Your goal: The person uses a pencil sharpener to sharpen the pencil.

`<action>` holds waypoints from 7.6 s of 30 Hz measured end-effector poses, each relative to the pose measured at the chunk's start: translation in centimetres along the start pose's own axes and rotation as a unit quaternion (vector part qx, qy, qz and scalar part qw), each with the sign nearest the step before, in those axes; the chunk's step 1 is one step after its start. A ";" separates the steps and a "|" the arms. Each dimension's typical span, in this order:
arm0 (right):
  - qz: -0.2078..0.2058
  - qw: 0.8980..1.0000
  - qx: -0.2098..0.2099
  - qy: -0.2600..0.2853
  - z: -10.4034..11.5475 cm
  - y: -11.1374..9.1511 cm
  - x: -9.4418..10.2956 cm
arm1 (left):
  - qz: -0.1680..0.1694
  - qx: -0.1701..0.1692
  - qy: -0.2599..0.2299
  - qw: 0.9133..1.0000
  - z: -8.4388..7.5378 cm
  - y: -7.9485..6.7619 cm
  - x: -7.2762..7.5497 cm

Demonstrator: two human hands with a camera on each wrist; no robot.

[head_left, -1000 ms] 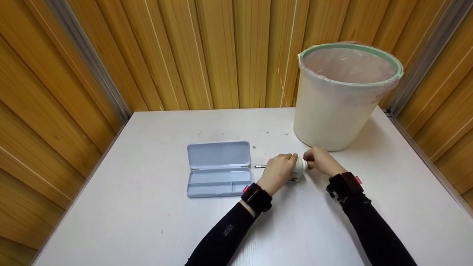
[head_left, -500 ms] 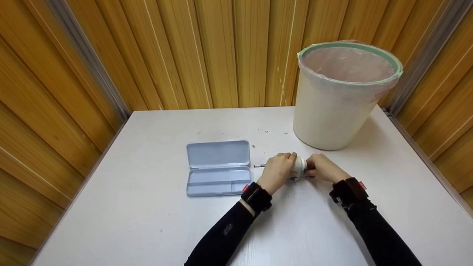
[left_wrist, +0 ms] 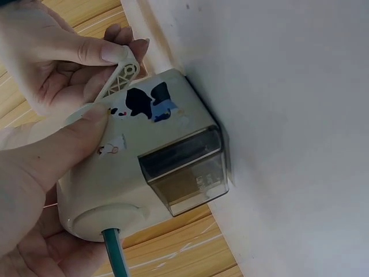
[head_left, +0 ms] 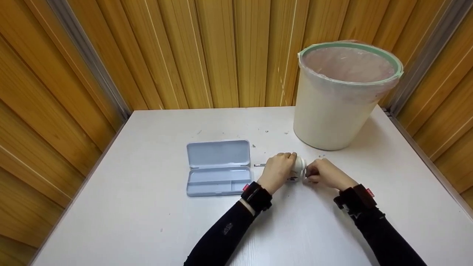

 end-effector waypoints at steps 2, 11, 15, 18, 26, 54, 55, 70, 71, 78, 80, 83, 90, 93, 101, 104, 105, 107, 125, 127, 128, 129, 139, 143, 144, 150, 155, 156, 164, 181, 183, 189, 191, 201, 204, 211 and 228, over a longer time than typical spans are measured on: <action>0.000 1.000 0.001 -0.004 0.2 -0.3 0.0 | 0.006 0.002 -0.002 1.000 0.0 0.0 0.0; 0.004 1.000 0.015 -0.001 0.8 -1.1 0.3 | 0.009 0.010 0.003 1.000 0.0 0.0 0.1; 0.011 1.000 0.017 0.012 1.1 -1.4 0.5 | 0.009 0.013 -0.002 1.000 0.0 0.1 0.1; 0.013 1.000 0.017 0.016 1.3 -1.5 0.8 | 0.010 0.018 -0.005 1.000 0.1 0.1 0.1; 0.014 0.999 0.027 0.021 1.5 -1.6 0.9 | 0.010 0.019 -0.005 1.000 0.1 0.2 0.2; -0.014 0.998 0.058 0.004 2.4 -2.3 1.8 | 0.008 0.018 -0.005 1.000 0.0 0.2 0.5; -0.013 0.998 0.058 0.006 2.4 -2.3 1.8 | 0.008 0.018 -0.005 1.000 0.0 0.2 0.5; -0.013 0.997 0.066 0.031 2.4 -2.5 2.1 | 0.031 0.024 -0.011 0.999 0.1 0.4 0.3; -0.014 0.997 0.066 0.033 2.4 -2.6 2.1 | 0.030 0.023 -0.011 0.999 0.1 0.4 0.3; -0.010 0.997 0.049 0.062 2.1 -2.8 2.5 | 0.017 0.017 -0.003 1.000 -0.1 0.5 0.5; -0.011 0.997 0.048 0.063 2.0 -2.8 2.6 | 0.013 0.016 -0.001 1.000 -0.2 0.5 0.5; -0.016 0.997 0.049 0.062 2.0 -2.7 2.6 | 0.010 0.014 0.000 1.000 -0.2 0.5 0.6; -0.039 0.996 0.067 0.050 2.2 -2.7 2.8 | 0.010 0.013 0.003 1.000 0.1 0.6 0.7; -0.052 0.995 0.076 0.048 2.5 -2.9 3.2 | 0.007 0.012 0.007 1.000 0.0 0.5 0.8; -0.148 0.984 0.092 0.041 2.6 -3.2 5.3 | 0.013 -0.006 0.021 1.000 -0.6 0.6 0.6; -0.168 0.981 0.090 0.032 2.6 -3.2 5.5 | 0.012 -0.010 0.015 1.000 -0.6 0.6 0.5; -0.172 0.980 0.090 0.033 2.5 -3.2 5.5 | 0.012 -0.010 0.013 1.000 -0.5 0.6 0.5; -0.184 0.978 0.093 0.034 2.6 -3.2 5.6 | 0.012 -0.010 0.006 1.000 -0.4 0.6 0.4; -0.306 0.946 0.103 -0.003 2.7 -2.7 6.2 | 0.003 -0.019 0.006 1.000 -0.2 0.3 0.4; -0.312 0.945 0.097 -0.003 2.6 -2.5 6.3 | 0.001 -0.019 0.008 1.000 -0.2 0.3 0.4; -0.314 0.945 0.093 -0.003 2.5 -2.4 6.4 | 0.001 -0.020 0.009 1.000 -0.2 0.3 0.5; -0.315 0.945 0.089 -0.004 2.4 -2.2 6.4 | 0.001 -0.020 0.009 1.000 -0.2 0.3 0.5; -0.304 0.951 0.057 0.016 1.4 -0.9 6.4 | -0.004 -0.025 0.009 1.000 -0.2 0.4 0.6; -0.300 0.952 0.057 0.021 1.2 -0.4 6.4 | 0.002 -0.022 0.003 1.000 -0.1 0.5 0.5; -0.299 0.952 0.056 0.023 1.1 -0.3 6.4 | 0.003 -0.023 0.001 1.000 -0.1 0.5 0.5; -0.285 0.957 0.037 0.046 0.7 0.4 6.3 | -0.001 -0.028 0.005 1.000 0.0 0.5 0.4; -0.268 0.962 0.013 0.049 0.1 1.3 6.0 | -0.011 -0.029 0.015 0.999 0.0 0.5 0.5; -0.264 0.963 0.009 0.050 -0.1 1.4 5.9 | -0.012 -0.029 0.016 0.999 -0.1 0.5 0.6; -0.245 0.968 -0.013 0.049 -0.7 1.9 5.5 | -0.011 -0.034 0.006 0.999 -0.3 0.4 0.6; -0.170 0.985 -0.028 0.025 -1.9 3.4 3.4 | -0.010 -0.029 -0.001 1.000 -0.2 0.3 0.5; -0.159 0.987 -0.023 0.014 -1.7 3.5 3.3 | -0.013 -0.030 0.002 0.999 -0.2 0.2 0.5; -0.130 0.991 -0.019 -0.012 -1.7 3.8 2.6 | -0.020 -0.030 0.012 0.999 -0.2 0.2 0.5; -0.122 0.992 -0.019 -0.010 -1.8 3.9 2.3 | -0.018 -0.028 0.015 0.999 -0.1 0.2 0.5; -0.108 0.994 -0.003 -0.018 -1.6 3.9 1.9 | -0.014 -0.021 0.019 0.999 -0.2 0.2 0.6; -0.098 0.995 -0.006 -0.020 -1.7 3.8 1.7 | -0.014 -0.023 0.020 0.999 -0.3 0.2 0.5; -0.090 0.996 0.008 -0.016 -1.5 3.6 1.6 | -0.021 -0.028 0.019 0.999 -0.3 0.0 0.5; -0.062 0.998 0.017 -0.008 -1.9 1.8 1.1 | -0.018 -0.029 0.013 0.999 -0.9 0.4 0.4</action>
Point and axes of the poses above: each hand's wrist, its own y-axis towards the middle knuckle, its own x-axis out of the back of the hand, z = x × y, the point moved 9 cm from there along y, towards the middle knuckle, and after that the axes turned 10 degrees about -x, right-handed, at the moved point
